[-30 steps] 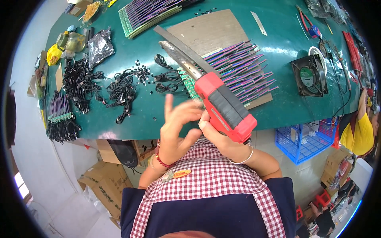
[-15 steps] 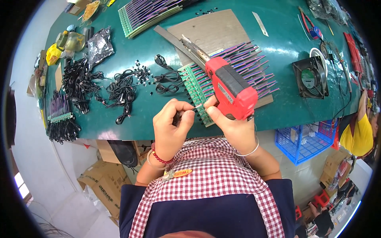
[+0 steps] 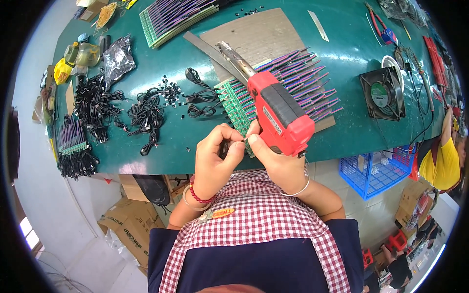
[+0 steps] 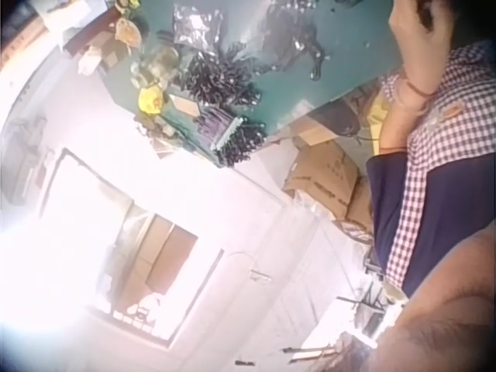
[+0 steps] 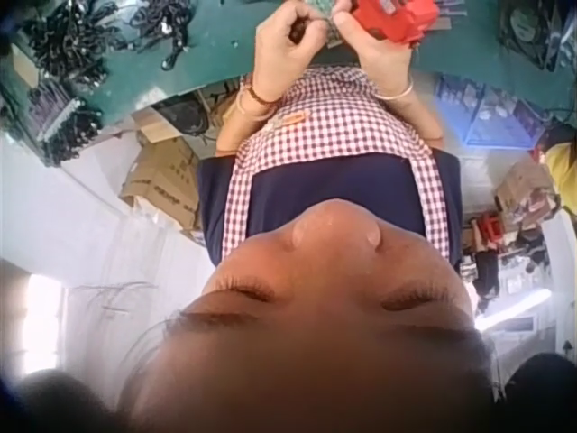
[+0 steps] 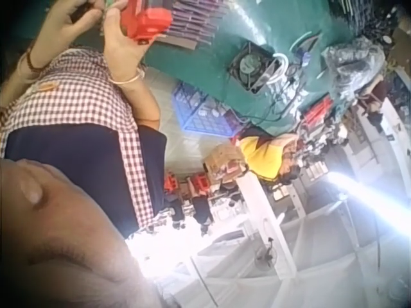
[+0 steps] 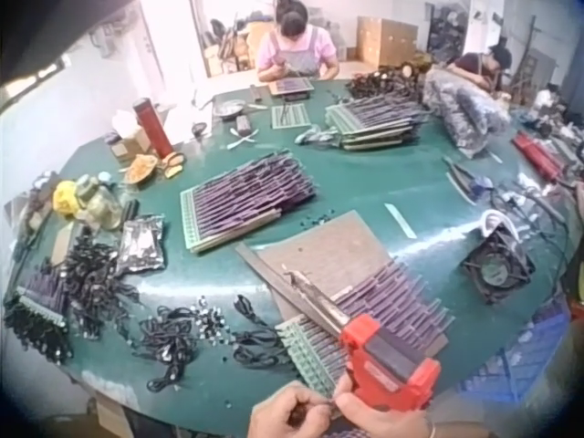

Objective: The person solders electronic components and wire assemblies onto circuit boards using a soldering iron.

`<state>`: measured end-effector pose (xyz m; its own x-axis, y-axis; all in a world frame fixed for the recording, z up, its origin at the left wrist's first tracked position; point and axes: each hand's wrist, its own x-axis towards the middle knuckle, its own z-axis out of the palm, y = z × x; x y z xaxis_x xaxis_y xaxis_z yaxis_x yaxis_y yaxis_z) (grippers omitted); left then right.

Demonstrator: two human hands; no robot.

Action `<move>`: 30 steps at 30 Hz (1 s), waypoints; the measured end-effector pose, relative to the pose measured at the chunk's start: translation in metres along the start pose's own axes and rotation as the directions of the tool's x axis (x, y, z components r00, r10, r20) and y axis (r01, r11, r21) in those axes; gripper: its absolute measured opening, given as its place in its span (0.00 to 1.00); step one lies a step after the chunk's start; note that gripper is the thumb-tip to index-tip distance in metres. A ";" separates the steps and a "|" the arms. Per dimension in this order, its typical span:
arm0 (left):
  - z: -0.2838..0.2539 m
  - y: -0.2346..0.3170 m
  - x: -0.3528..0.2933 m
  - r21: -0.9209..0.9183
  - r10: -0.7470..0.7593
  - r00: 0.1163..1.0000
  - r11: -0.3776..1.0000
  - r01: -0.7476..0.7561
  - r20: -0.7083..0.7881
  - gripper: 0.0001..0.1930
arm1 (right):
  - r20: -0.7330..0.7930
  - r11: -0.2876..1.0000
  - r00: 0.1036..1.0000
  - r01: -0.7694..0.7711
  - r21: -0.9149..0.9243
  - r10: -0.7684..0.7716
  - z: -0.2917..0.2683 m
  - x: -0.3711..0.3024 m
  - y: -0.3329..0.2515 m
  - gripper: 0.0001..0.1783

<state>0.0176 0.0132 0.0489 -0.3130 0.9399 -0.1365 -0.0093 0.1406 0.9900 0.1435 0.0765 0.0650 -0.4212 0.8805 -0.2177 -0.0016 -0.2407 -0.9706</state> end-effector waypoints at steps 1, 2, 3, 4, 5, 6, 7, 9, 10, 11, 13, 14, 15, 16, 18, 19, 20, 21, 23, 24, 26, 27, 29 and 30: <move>0.000 -0.001 -0.001 0.000 -0.002 1.000 1.000 0.002 -0.003 0.04 | 0.004 1.000 1.000 0.005 0.012 -0.005 0.000 0.000 0.002 0.03; 0.001 -0.003 -0.001 -0.125 -0.062 0.998 0.990 0.063 0.018 0.04 | 0.008 1.000 1.000 0.009 0.024 -0.009 -0.001 0.000 0.002 0.03; 0.001 -0.004 -0.002 -0.248 -0.117 0.992 0.961 0.125 0.045 0.04 | 0.011 1.000 1.000 0.007 0.024 -0.007 -0.001 0.000 0.003 0.03; 0.001 -0.004 0.000 -0.248 -0.118 0.992 0.960 0.126 0.046 0.04 | 0.021 1.000 1.000 -0.007 0.000 0.007 -0.002 0.002 0.003 0.04; -0.001 -0.002 0.003 -0.036 0.041 0.999 0.999 -0.040 0.016 0.05 | 0.031 0.999 0.999 -0.020 -0.025 0.021 -0.003 0.004 0.004 0.04; -0.003 -0.002 0.006 0.181 0.202 0.979 0.963 -0.202 0.021 0.05 | 0.031 0.999 0.999 -0.021 -0.025 0.022 -0.005 0.006 0.005 0.04; -0.008 -0.004 0.011 0.184 0.199 0.980 0.963 -0.199 0.015 0.05 | 0.013 0.997 0.998 -0.056 -0.045 0.057 -0.008 0.008 0.004 0.13; -0.020 -0.012 0.028 0.561 0.496 0.861 0.683 -0.467 0.113 0.07 | -0.013 0.993 0.996 -0.091 -0.068 0.090 -0.015 0.009 0.002 0.22; -0.028 -0.015 0.035 0.624 0.465 0.874 0.644 -0.442 0.140 0.08 | -0.101 0.998 0.992 -0.069 0.008 0.069 -0.019 0.009 0.003 0.22; -0.034 -0.017 0.041 0.676 0.481 0.865 0.590 -0.442 0.145 0.08 | -0.188 0.996 0.981 -0.042 0.083 0.057 -0.024 0.007 0.003 0.22; -0.041 -0.021 0.055 0.725 0.474 0.866 0.538 -0.430 0.161 0.07 | -0.204 0.995 0.975 -0.070 0.078 0.085 -0.040 0.002 0.002 0.21; -0.043 -0.020 0.059 0.745 0.437 0.884 0.532 -0.403 0.166 0.07 | -0.152 0.994 0.984 -0.086 0.067 0.095 -0.049 -0.002 0.003 0.20; -0.045 -0.022 0.062 0.748 0.434 0.886 0.531 -0.399 0.164 0.07 | -0.100 0.993 0.989 -0.101 0.055 0.107 -0.058 -0.005 0.005 0.20; -0.045 -0.025 0.065 0.757 0.425 0.887 0.514 -0.403 0.183 0.07 | -0.099 0.993 0.989 -0.103 0.058 0.109 -0.063 -0.009 0.010 0.20; -0.045 -0.027 0.067 0.785 0.392 0.895 0.477 -0.396 0.213 0.07 | -0.046 0.988 0.987 -0.153 0.009 0.154 -0.069 -0.016 0.022 0.18; -0.045 -0.027 0.068 0.785 0.389 0.896 0.477 -0.395 0.214 0.07 | -0.046 0.988 0.987 -0.156 0.010 0.156 -0.071 -0.021 0.027 0.18; -0.044 -0.027 0.068 0.788 0.383 0.899 0.478 -0.389 0.212 0.07 | -0.032 0.988 0.988 -0.152 -0.016 0.151 -0.074 -0.025 0.032 0.18; -0.044 -0.027 0.069 0.790 0.378 0.902 0.479 -0.383 0.209 0.07 | -0.017 0.988 0.989 -0.147 -0.043 0.146 -0.075 -0.028 0.035 0.18; -0.045 -0.025 0.070 0.781 0.368 0.903 0.488 -0.390 0.221 0.06 | -0.003 0.986 0.987 -0.159 -0.053 0.159 -0.077 -0.031 0.036 0.18; -0.045 -0.024 0.070 0.771 0.361 0.903 0.497 -0.397 0.232 0.06 | -0.004 0.984 0.986 -0.167 -0.064 0.167 -0.078 -0.032 0.037 0.18; -0.046 -0.023 0.070 0.770 0.346 0.910 0.508 -0.387 0.230 0.06 | -0.003 0.982 0.985 -0.174 -0.075 0.175 -0.080 -0.034 0.040 0.17; -0.046 -0.022 0.071 0.767 0.332 0.915 0.517 -0.379 0.229 0.06 | -0.039 0.983 0.984 -0.175 -0.051 0.173 -0.082 -0.035 0.042 0.16; -0.047 -0.023 0.072 0.764 0.339 0.911 0.514 -0.390 0.236 0.06 | -0.075 0.984 0.982 -0.174 -0.027 0.171 -0.085 -0.036 0.042 0.15; -0.047 -0.023 0.072 0.761 0.347 0.906 0.511 -0.401 0.244 0.06 | -0.052 0.983 0.983 -0.179 -0.031 0.178 -0.086 -0.036 0.042 0.16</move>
<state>-0.0498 0.0632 0.0183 -0.0548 0.9759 0.2112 0.8432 -0.0681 0.5333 0.2368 0.0695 0.0233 -0.3667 0.8439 -0.3916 0.1020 -0.3819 -0.9185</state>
